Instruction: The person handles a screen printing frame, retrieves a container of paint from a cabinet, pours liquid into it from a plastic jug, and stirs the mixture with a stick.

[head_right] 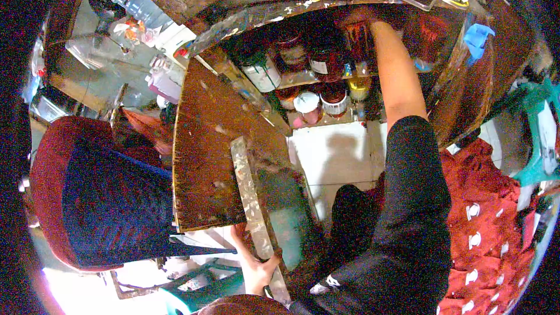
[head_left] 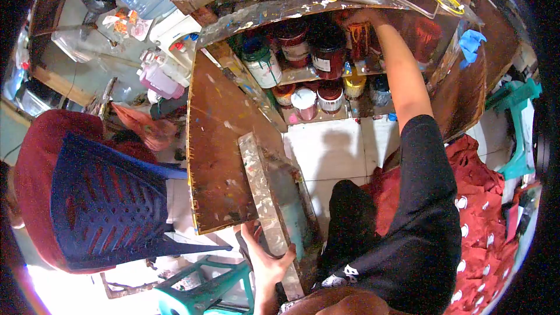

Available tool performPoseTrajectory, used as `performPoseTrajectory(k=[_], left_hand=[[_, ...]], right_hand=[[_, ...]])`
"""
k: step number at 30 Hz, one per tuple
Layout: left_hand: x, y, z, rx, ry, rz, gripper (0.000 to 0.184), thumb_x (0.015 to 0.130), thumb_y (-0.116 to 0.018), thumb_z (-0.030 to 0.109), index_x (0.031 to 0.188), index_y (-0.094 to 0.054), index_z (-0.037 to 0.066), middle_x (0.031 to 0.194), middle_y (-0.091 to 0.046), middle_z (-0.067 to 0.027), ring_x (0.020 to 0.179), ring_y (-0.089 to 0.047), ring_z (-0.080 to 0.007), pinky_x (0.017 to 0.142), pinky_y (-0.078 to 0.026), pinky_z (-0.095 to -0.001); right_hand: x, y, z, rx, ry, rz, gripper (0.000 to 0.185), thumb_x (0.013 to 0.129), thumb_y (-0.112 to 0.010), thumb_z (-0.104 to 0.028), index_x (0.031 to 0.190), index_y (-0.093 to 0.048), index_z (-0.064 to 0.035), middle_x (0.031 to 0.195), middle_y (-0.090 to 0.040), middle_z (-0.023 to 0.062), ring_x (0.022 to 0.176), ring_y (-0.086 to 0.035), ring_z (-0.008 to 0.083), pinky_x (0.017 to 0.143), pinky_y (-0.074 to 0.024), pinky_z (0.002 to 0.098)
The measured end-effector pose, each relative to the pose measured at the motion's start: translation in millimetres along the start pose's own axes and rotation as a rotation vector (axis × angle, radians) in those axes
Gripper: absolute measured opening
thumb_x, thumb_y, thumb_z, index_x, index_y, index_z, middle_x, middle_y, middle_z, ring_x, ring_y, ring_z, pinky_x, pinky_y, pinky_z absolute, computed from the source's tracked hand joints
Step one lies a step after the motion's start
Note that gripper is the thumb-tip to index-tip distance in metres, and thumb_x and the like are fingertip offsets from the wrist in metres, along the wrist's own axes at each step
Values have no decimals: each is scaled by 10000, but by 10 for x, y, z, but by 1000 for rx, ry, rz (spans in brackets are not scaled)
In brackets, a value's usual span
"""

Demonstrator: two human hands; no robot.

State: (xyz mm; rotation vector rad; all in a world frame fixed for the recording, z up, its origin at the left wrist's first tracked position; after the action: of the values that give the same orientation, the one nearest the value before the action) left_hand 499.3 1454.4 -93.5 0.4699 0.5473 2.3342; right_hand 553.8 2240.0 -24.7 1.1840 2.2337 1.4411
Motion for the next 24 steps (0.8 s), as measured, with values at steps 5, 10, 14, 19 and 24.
performPoseTrajectory(k=[5, 10, 14, 19, 24], left_hand=[[31, -5, 34, -15, 35, -7, 1170, 608, -827, 70, 1545, -133, -30, 1405, -431, -237, 1290, -478, -366, 1146, -368, -502], [53, -34, -2, -25, 31, -3, 1155, 600, -819, 69, 1543, -158, -22, 1414, -434, -247, 1290, -484, -373, 1144, -372, -505], [26, -46, -84, -56, 66, -31, 1265, 599, -801, 3, 1630, -69, 17, 1545, -368, -218, 1441, -365, -349, 1222, -268, -438], [5, -29, -33, -34, 69, -29, 1264, 608, -804, 1, 1631, -62, 27, 1544, -364, -219, 1438, -369, -350, 1215, -278, -439], [8, -33, 5, -24, 59, -27, 1255, 612, -799, -16, 1631, -67, 31, 1547, -361, -216, 1430, -376, -347, 1208, -289, -433]], right_hand=[[-51, 45, 28, -10, -26, -2, 917, 684, -851, -629, 1418, -605, -136, 1476, -585, 121, 1330, -551, 302, 1146, -420, 424], [-75, 42, -20, -25, -22, -12, 906, 679, -855, -621, 1402, -615, -130, 1465, -592, 121, 1317, -558, 300, 1137, -427, 423], [-116, 46, -40, -27, -22, -24, 897, 675, -857, -616, 1390, -624, -126, 1457, -598, 122, 1307, -564, 298, 1129, -433, 422], [-102, 67, -38, -27, -21, -23, 886, 670, -861, -609, 1374, -634, -120, 1446, -605, 122, 1294, -571, 296, 1120, -440, 420], [-86, 41, -78, -32, -17, -31, 876, 665, -865, -602, 1358, -645, -114, 1436, -612, 122, 1281, -578, 294, 1111, -448, 419]])
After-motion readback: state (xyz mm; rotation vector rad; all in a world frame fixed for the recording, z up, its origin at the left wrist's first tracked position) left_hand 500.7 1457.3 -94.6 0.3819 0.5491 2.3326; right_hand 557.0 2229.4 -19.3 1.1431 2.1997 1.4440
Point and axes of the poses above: each hand's wrist, its own x-axis towards the middle knuckle, its own y-axis out of the back of the hand, z = x × y, the point moved 10 cm from there along x, towards the middle knuckle
